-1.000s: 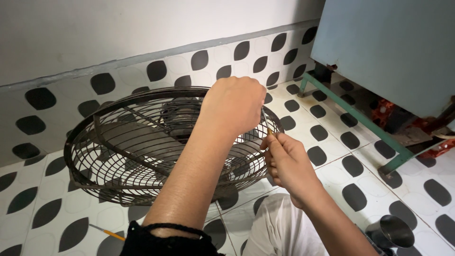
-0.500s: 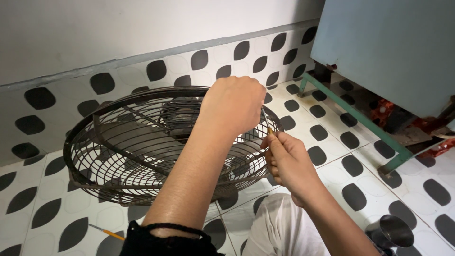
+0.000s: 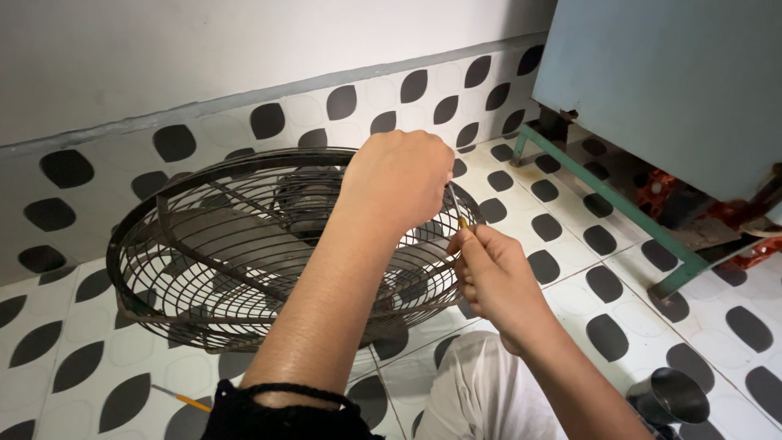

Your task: The person sits on the floor with an electric table fan and uses a screwdriver to unscrew the fasteners holding the round front grill guard to the fan housing, working around the guard rim one screw at a time.

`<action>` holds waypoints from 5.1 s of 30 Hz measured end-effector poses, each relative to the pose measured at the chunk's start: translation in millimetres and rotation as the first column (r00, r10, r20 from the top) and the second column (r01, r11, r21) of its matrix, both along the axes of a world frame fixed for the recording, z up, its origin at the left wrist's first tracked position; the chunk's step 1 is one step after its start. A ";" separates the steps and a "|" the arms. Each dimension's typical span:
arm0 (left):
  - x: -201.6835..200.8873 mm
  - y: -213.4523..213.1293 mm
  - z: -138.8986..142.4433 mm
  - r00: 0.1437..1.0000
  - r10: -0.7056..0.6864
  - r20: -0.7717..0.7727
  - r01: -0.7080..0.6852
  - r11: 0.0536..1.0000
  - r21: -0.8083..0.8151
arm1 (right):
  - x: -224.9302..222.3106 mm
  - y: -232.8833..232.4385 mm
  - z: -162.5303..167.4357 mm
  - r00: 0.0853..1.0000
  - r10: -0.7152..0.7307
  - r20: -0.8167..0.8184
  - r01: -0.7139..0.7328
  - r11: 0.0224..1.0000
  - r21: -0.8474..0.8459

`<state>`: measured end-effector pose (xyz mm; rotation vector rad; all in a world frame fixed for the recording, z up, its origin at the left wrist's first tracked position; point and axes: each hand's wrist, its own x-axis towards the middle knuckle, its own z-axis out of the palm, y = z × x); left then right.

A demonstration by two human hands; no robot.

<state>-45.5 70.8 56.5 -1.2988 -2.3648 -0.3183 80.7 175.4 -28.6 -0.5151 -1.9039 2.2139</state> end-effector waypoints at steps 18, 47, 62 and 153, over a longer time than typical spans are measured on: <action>3.1 0.3 3.7 0.999 0.030 0.029 -0.029 0.999 -0.029 | -0.3 4.1 -2.0 1.000 0.016 0.002 -0.017 1.000 0.002; 1.3 -0.7 1.3 1.000 0.003 -0.014 -0.003 1.000 -0.026 | -1.4 25.1 21.1 0.976 0.122 0.180 -0.132 0.990 0.043; -4.2 -1.8 -7.2 0.991 -0.050 -0.122 0.059 0.996 0.074 | -0.7 33.1 48.9 0.947 0.143 0.286 -0.227 0.932 0.283; -4.5 -2.5 -18.4 0.916 0.007 -0.401 -0.027 0.999 -0.046 | -27.5 23.6 35.4 0.964 0.073 0.257 -0.142 0.955 0.260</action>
